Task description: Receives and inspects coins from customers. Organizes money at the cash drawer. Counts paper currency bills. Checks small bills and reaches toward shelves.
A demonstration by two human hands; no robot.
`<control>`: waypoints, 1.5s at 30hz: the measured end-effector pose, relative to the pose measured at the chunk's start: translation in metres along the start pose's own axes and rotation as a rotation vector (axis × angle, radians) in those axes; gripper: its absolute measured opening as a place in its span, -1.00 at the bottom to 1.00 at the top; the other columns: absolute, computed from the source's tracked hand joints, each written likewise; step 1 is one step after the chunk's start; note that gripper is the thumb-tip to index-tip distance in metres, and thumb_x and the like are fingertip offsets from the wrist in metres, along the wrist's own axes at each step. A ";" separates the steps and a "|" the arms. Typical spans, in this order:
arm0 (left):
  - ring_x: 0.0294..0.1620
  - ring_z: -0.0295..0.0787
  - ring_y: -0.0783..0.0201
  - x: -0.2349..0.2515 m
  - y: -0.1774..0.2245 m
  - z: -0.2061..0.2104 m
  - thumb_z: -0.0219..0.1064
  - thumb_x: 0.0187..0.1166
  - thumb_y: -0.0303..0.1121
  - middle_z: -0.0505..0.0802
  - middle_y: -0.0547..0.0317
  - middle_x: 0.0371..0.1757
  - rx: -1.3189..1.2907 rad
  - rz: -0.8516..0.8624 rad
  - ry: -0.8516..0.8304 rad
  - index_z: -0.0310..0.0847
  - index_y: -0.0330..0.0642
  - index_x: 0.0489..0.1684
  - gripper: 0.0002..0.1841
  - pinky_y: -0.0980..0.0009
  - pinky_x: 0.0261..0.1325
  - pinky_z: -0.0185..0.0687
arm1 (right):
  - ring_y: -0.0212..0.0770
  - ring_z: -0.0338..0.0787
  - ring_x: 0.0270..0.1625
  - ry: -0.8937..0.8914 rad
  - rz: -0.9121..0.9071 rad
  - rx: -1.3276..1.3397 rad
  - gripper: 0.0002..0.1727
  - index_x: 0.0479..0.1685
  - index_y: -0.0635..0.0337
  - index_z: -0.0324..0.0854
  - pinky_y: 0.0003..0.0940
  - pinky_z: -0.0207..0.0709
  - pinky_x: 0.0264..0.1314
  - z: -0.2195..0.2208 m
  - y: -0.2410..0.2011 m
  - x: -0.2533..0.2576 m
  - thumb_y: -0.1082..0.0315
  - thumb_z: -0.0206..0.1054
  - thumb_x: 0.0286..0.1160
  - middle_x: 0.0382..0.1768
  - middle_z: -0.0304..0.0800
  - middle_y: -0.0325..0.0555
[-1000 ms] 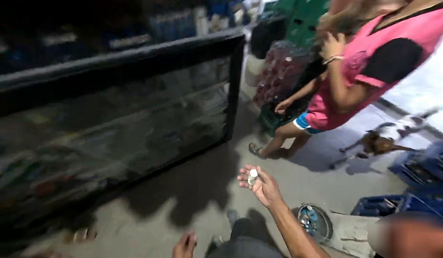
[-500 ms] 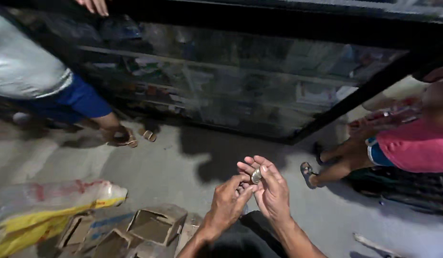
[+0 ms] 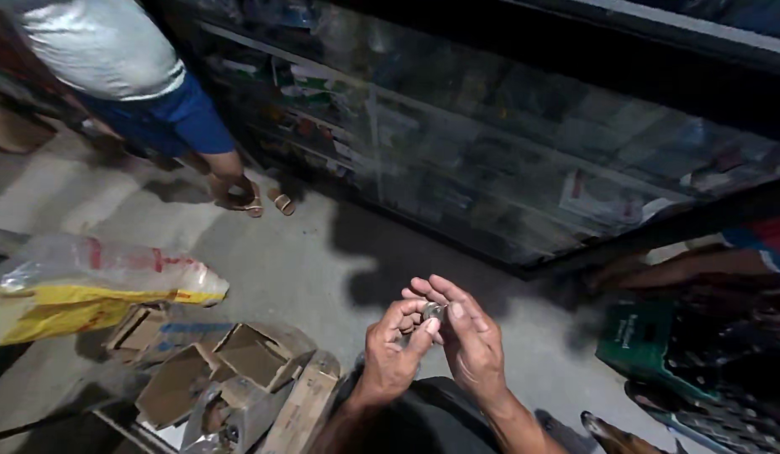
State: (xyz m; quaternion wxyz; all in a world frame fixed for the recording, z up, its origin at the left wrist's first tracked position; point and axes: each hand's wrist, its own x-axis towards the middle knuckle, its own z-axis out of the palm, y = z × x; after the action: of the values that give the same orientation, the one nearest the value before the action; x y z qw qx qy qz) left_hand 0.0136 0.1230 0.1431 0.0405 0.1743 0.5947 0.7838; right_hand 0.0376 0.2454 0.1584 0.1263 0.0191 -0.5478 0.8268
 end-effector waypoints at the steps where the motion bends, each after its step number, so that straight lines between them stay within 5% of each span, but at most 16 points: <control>1: -0.32 0.87 0.37 -0.001 -0.001 0.002 0.32 0.64 -0.48 0.90 0.18 -0.25 -0.021 0.002 0.010 0.60 -0.47 0.12 -0.77 0.40 -0.20 0.88 | 0.05 0.76 0.43 -0.009 0.011 0.019 -0.43 0.52 0.54 0.42 -0.12 0.64 0.50 -0.003 -0.001 -0.001 0.15 -0.01 0.89 0.39 0.73 0.22; 5: -0.34 0.87 0.39 -0.002 -0.001 0.014 0.30 0.63 -0.52 0.90 0.20 -0.24 -0.049 -0.028 0.080 0.59 -0.48 0.12 -0.77 0.43 -0.22 0.88 | 0.02 0.77 0.42 0.055 0.063 0.046 -0.49 0.55 0.56 0.37 -0.20 0.69 0.42 -0.003 -0.002 -0.004 0.28 -0.03 0.88 0.40 0.72 0.24; 10: -0.34 0.86 0.34 -0.002 -0.006 0.032 0.21 0.64 -0.59 0.90 0.12 -0.21 -0.085 -0.071 0.179 0.48 -0.54 0.19 -0.75 0.42 -0.25 0.85 | -0.36 0.87 -0.12 0.317 0.280 0.250 -0.47 0.25 0.35 0.56 -0.61 0.64 -0.35 0.002 -0.001 0.002 0.17 -0.27 0.91 0.08 0.88 0.04; 14: -0.30 0.91 0.20 -0.004 -0.012 0.028 0.17 0.67 -0.58 0.92 -0.04 -0.15 -0.092 -0.132 0.164 0.45 -0.57 0.20 -0.75 0.31 -0.21 0.89 | -0.07 0.92 0.11 0.289 0.404 0.391 -0.28 0.32 0.32 0.52 -0.34 0.82 -0.12 -0.015 -0.002 0.005 -0.10 -0.38 0.90 0.16 0.87 0.14; 21: -0.25 0.92 0.24 -0.003 -0.005 0.002 0.27 0.59 -0.59 0.92 0.01 -0.07 0.047 -0.109 0.148 0.51 -0.46 0.16 -0.76 0.36 -0.18 0.89 | 0.19 0.77 0.36 0.159 0.356 0.540 -0.17 0.43 0.40 0.46 0.04 0.65 0.43 -0.037 0.003 0.012 -0.29 -0.08 0.76 0.34 0.72 0.29; 35: -0.28 0.90 0.35 0.007 0.010 -0.033 0.33 0.60 -0.52 0.93 0.15 -0.13 0.134 -0.053 0.100 0.58 -0.37 0.16 -0.76 0.46 -0.19 0.88 | 0.29 0.66 0.49 -0.168 0.274 0.656 -0.06 0.58 0.26 0.48 0.15 0.53 0.55 -0.019 0.017 0.051 -0.44 -0.04 0.61 0.50 0.59 0.33; 38: -0.27 0.90 0.33 0.017 0.013 -0.053 0.32 0.60 -0.55 0.93 0.11 -0.12 0.165 -0.040 0.109 0.59 -0.42 0.19 -0.74 0.43 -0.17 0.89 | -0.01 0.91 0.04 -0.014 0.294 0.359 -0.42 0.40 0.31 0.59 -0.17 0.83 0.05 -0.006 0.021 0.063 -0.03 0.02 0.83 0.20 0.82 0.18; 41: -0.25 0.89 0.41 0.030 0.014 -0.079 0.35 0.59 -0.53 0.93 0.14 -0.15 0.327 0.042 0.152 0.63 -0.47 0.14 -0.75 0.49 -0.13 0.87 | -0.46 0.67 -0.53 0.013 0.396 -0.061 -0.72 0.14 0.40 0.65 -0.60 0.56 -0.56 0.015 0.024 0.077 0.39 0.14 0.74 -0.19 0.85 -0.09; 45: -0.17 0.88 0.45 0.048 0.019 -0.115 0.39 0.60 -0.46 0.93 0.05 -0.14 0.504 0.138 0.169 0.67 -0.49 0.07 -0.75 0.55 -0.02 0.83 | -0.60 0.59 -0.58 -0.179 0.333 -0.233 -0.80 0.07 0.32 0.71 -0.69 0.49 -0.60 0.055 0.035 0.092 0.46 0.36 0.57 -0.31 0.83 -0.32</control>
State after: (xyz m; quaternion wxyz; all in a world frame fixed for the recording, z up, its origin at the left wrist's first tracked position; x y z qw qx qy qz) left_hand -0.0657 0.0250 0.1448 -0.1072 0.1528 0.7591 0.6237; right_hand -0.0653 0.1995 0.1649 -0.0596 -0.0132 -0.6445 0.7622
